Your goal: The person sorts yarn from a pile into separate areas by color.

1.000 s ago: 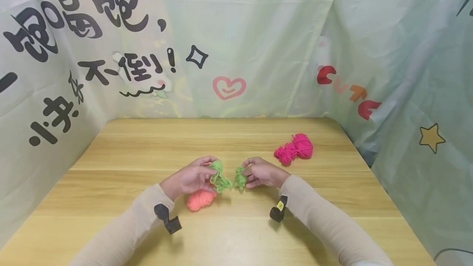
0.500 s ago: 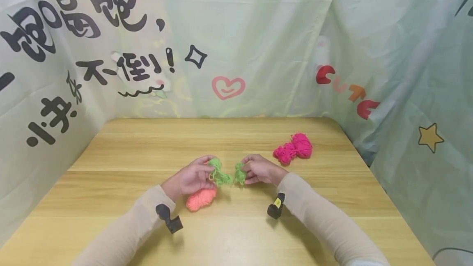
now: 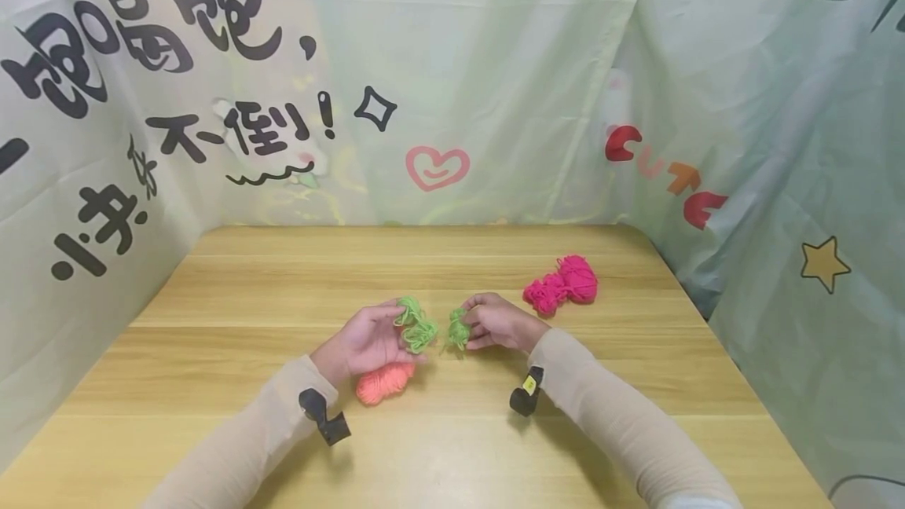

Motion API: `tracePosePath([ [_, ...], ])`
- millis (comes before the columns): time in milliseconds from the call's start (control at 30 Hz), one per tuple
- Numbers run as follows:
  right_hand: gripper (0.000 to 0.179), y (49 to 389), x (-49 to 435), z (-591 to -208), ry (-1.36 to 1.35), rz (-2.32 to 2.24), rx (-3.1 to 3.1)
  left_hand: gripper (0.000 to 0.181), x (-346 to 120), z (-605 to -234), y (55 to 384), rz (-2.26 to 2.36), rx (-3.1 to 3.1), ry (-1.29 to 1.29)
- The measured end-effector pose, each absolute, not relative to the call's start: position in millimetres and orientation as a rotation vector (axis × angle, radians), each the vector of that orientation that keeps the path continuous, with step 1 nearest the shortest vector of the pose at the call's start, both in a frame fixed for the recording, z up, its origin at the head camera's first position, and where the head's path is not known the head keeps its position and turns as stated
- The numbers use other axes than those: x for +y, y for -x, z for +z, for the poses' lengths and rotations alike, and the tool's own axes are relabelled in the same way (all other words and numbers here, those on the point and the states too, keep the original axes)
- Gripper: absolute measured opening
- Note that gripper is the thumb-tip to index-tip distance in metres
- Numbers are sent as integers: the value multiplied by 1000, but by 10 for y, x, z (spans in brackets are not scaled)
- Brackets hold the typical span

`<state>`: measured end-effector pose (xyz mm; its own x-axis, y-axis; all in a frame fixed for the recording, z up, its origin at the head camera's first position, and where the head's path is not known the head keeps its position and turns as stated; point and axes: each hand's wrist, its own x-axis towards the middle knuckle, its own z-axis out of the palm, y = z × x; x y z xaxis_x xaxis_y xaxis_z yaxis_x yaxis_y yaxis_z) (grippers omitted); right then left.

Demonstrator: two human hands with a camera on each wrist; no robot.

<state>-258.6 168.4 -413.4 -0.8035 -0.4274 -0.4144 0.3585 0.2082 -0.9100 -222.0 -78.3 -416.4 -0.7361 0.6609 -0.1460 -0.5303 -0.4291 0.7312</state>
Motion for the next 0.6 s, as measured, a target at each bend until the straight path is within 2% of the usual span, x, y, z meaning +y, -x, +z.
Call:
tracePosePath([
  [333, 36, 2659, 1685, -4175, 51, -1667, 1901, 20, -766, -4133, 2201, 2206, 1123, -143],
  [600, 40, 2729, 1691, -4192, 43, -1665, 1917, 37, -738, -4110, 2202, 2226, 1296, -101],
])
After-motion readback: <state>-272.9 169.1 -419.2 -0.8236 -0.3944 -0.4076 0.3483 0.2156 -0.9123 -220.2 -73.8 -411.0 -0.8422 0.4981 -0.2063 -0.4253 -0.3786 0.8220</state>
